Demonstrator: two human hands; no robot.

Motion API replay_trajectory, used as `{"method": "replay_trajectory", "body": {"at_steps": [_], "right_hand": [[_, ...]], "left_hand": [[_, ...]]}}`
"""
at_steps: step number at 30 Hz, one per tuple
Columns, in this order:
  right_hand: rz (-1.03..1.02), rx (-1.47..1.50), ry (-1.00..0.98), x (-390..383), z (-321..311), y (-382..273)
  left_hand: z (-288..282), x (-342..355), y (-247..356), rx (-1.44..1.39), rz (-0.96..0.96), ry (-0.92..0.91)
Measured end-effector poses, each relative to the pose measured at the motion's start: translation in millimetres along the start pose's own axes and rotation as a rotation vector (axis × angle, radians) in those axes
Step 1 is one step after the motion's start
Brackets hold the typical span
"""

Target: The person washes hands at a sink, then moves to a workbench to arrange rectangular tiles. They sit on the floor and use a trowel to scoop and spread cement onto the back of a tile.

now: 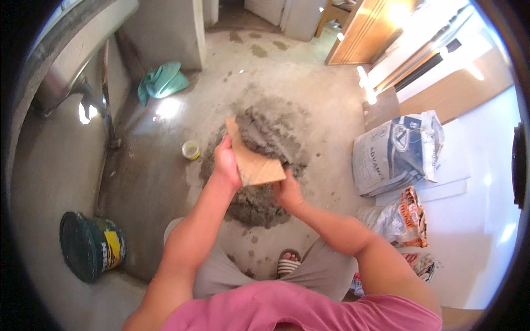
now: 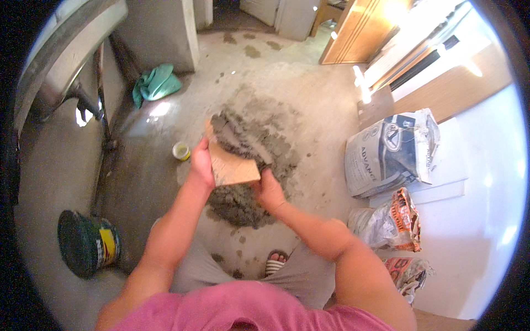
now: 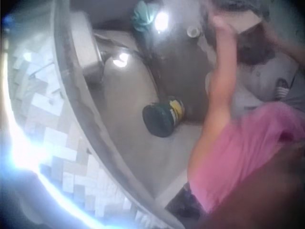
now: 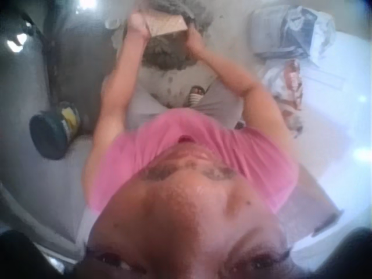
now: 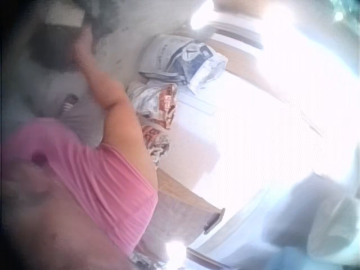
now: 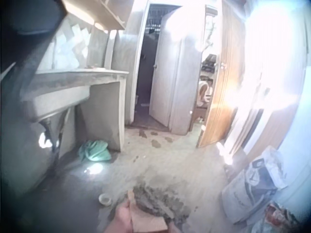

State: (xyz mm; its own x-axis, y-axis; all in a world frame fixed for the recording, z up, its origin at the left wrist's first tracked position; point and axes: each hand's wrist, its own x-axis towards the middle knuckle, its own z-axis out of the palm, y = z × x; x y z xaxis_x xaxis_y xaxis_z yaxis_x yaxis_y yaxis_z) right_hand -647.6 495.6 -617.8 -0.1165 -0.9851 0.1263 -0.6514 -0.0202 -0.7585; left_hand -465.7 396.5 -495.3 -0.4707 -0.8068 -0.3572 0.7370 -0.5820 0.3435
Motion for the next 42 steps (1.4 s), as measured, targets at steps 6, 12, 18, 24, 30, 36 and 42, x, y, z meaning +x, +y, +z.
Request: {"method": "replay_trajectory", "body": {"at_steps": [6, 12, 18, 24, 30, 36, 42], "right_hand": [[0.089, -0.274, -0.063, -11.3, -33.7, 13.7], [0.275, 0.016, -0.277, -22.5, -72.4, 67.4], [0.711, 0.857, -0.436, 32.7, -100.3, 17.3], [0.484, 0.936, -0.458, 51.3, -105.8, -30.9], [0.018, 0.544, -0.263, 34.3, -56.3, -25.9], [-0.174, 0.061, -0.247, 23.6, -30.8, -69.0], [-0.352, -0.051, -0.319, 14.1, -10.7, -45.6]], "left_hand": [[25.7, -11.8, 24.5, -0.006, 0.126, -0.029], [4.4, -7.8, 68.1, -0.014, 0.174, -0.259], [-54.2, 4.2, 65.4, 0.048, 0.085, -0.142], [-84.1, 11.4, 33.6, 0.043, 0.002, 0.07], [-60.8, 8.9, 25.4, -0.048, -0.069, -0.048], [-37.0, -7.4, 29.5, -0.038, -0.072, -0.01], [-43.2, -18.1, 27.8, -0.085, -0.054, -0.148]]}}
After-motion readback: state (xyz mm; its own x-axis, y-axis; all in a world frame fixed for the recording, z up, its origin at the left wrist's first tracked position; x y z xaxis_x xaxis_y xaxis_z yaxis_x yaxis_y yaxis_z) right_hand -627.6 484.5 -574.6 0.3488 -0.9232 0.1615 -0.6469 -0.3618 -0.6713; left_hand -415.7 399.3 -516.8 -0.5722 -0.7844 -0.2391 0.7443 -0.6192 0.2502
